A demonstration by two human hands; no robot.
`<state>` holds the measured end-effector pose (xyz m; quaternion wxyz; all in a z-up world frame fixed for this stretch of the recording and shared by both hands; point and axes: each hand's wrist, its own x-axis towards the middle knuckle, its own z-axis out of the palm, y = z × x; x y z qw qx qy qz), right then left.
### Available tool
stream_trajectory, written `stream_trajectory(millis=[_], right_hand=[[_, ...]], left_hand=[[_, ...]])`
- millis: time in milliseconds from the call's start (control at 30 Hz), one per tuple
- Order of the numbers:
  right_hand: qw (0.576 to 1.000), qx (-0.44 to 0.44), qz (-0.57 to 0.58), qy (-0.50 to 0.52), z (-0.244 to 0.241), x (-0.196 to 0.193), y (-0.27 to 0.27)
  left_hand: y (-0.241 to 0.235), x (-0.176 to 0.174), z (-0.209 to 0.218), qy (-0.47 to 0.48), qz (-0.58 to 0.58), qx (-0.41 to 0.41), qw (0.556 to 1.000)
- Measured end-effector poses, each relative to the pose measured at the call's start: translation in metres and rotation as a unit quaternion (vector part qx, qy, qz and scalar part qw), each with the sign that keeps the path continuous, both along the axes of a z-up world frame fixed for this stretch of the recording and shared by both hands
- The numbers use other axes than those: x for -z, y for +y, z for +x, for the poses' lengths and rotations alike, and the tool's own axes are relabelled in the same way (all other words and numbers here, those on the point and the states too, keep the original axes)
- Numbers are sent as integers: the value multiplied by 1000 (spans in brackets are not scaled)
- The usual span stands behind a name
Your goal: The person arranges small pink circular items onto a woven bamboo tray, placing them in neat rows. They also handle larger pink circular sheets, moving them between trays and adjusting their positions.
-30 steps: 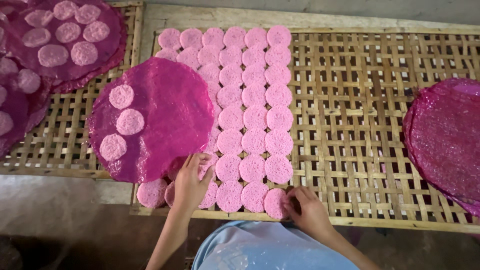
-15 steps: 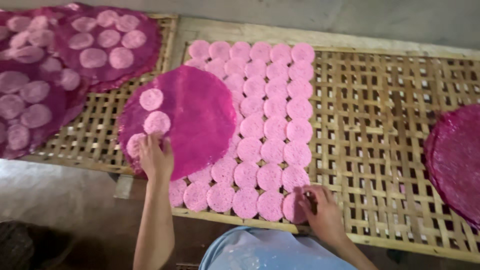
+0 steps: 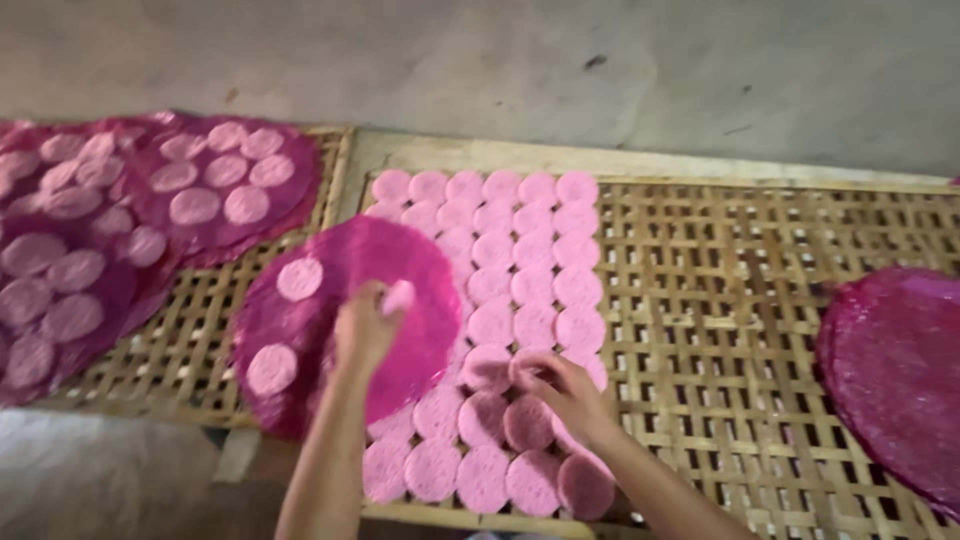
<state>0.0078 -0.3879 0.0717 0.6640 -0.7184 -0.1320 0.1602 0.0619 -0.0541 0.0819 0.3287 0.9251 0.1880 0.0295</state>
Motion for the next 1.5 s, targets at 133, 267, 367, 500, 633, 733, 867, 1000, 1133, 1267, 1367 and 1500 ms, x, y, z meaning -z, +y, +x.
stream_trajectory(millis=[133, 267, 367, 500, 633, 733, 867, 1000, 1133, 1267, 1367, 1500], right_hand=[[858, 14, 349, 377, 99, 66, 26], [966, 70, 130, 214, 187, 116, -33], [975, 181, 55, 119, 263, 120, -97], [970, 244, -2, 7, 347, 97, -138], [975, 223, -11, 0, 378, 89, -132], [924, 226, -286, -115, 377, 93, -124], [852, 266, -363, -270, 388, 93, -123], [927, 299, -168, -151, 399, 100, -120], [965, 255, -14, -60, 406, 102, -117], [854, 261, -420, -163, 396, 101, -114], [820, 266, -456, -222, 386, 99, -112], [759, 266, -506, -312, 377, 81, -109]], left_hand=[[-117, -12, 11, 1, -124, 137, 983], [-123, 2, 43, -146, -131, 209, 958], [-36, 27, 67, -141, 62, 23, 988], [101, 70, 74, 100, 298, -234, 920], [160, 111, 81, 158, 227, -214, 937], [165, 114, 83, 100, 31, -317, 943], [161, 88, 89, 136, -83, -369, 915], [144, 63, 86, 4, -179, -373, 910], [115, 38, 99, -72, -194, -367, 907], [78, 14, 116, -79, -215, -356, 906], [44, 1, 128, -82, -193, -266, 941], [-27, -7, 149, -109, -191, -134, 966]])
